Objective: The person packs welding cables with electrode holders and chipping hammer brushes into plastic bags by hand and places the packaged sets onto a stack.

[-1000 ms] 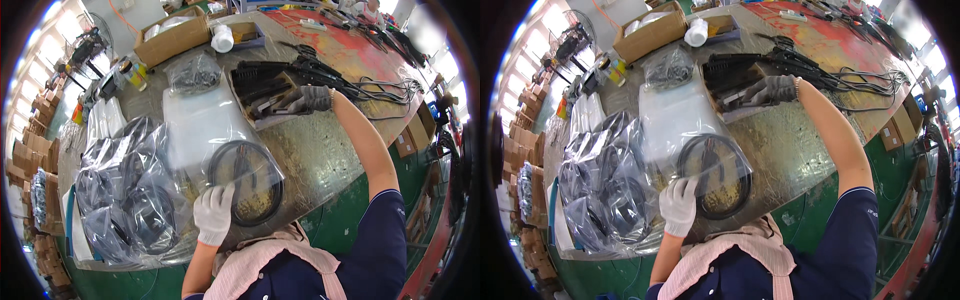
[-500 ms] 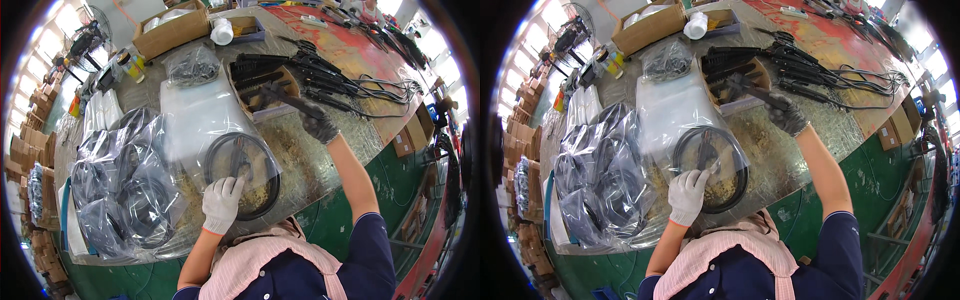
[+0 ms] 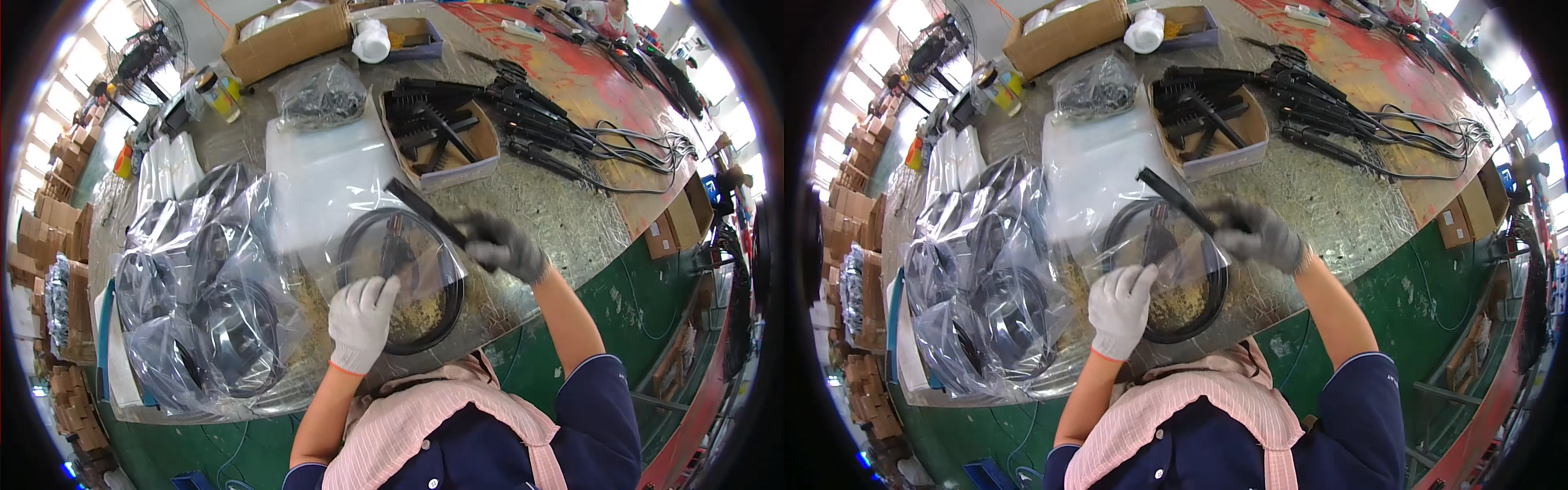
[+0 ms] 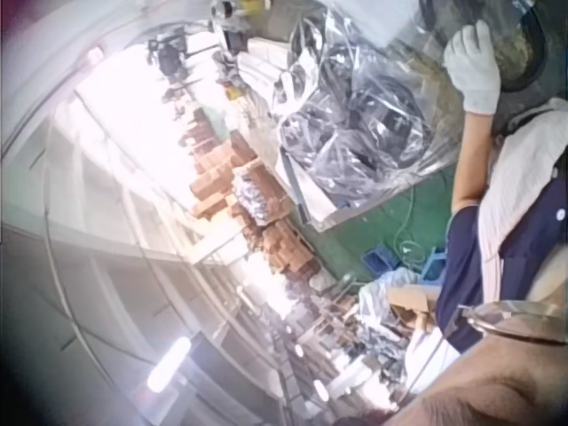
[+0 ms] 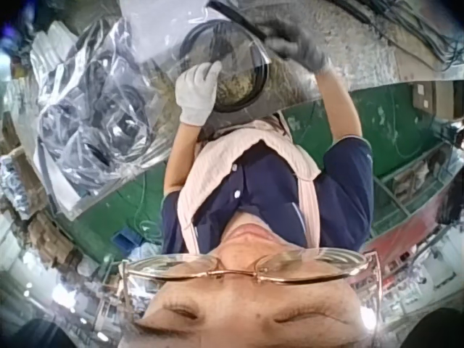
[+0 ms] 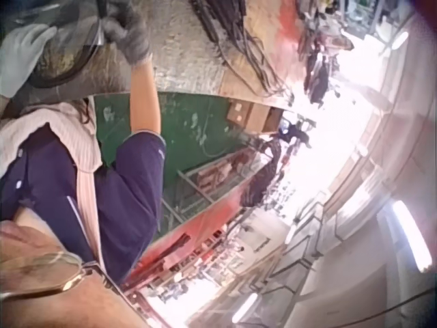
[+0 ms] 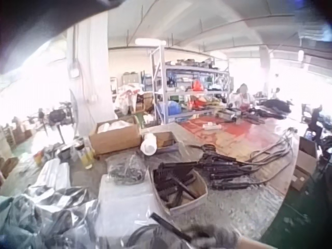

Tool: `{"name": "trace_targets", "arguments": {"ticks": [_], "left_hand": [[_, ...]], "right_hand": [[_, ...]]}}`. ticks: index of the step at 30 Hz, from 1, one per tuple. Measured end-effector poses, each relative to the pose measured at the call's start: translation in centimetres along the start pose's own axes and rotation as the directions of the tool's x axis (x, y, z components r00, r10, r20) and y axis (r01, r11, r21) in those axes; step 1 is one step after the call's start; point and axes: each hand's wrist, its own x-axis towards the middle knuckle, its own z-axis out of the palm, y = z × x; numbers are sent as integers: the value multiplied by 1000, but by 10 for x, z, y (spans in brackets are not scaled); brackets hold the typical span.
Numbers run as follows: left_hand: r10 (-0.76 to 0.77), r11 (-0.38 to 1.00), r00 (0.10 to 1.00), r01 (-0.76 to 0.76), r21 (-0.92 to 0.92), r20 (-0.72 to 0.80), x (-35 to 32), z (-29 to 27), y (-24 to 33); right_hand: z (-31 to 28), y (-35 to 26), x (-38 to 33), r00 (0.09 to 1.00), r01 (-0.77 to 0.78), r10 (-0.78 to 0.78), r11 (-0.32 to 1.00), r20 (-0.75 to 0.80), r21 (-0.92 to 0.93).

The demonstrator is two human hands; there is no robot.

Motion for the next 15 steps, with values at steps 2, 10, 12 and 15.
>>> {"name": "trace_targets", "arguments": {"ticks": [2,10,12,15], "left_hand": [[-21,1000,1000,21,-18,-8,9,3,-5],[22,1000,1000,-22,1,-16,35,-1,9],[95,992,995,-91,91,-42,38,-8,16],[136,987,987,-129,92,-81,37,-8,24]], "right_hand": [[20,6,-43,999,18,-34,943,-42,-334],[100,62,-117,993,9,-77,798,-88,-603],[113,73,-94,945,4,-232,712,-230,-702],[118,89,-50,912,-126,-233,623,-337,-772]]}}
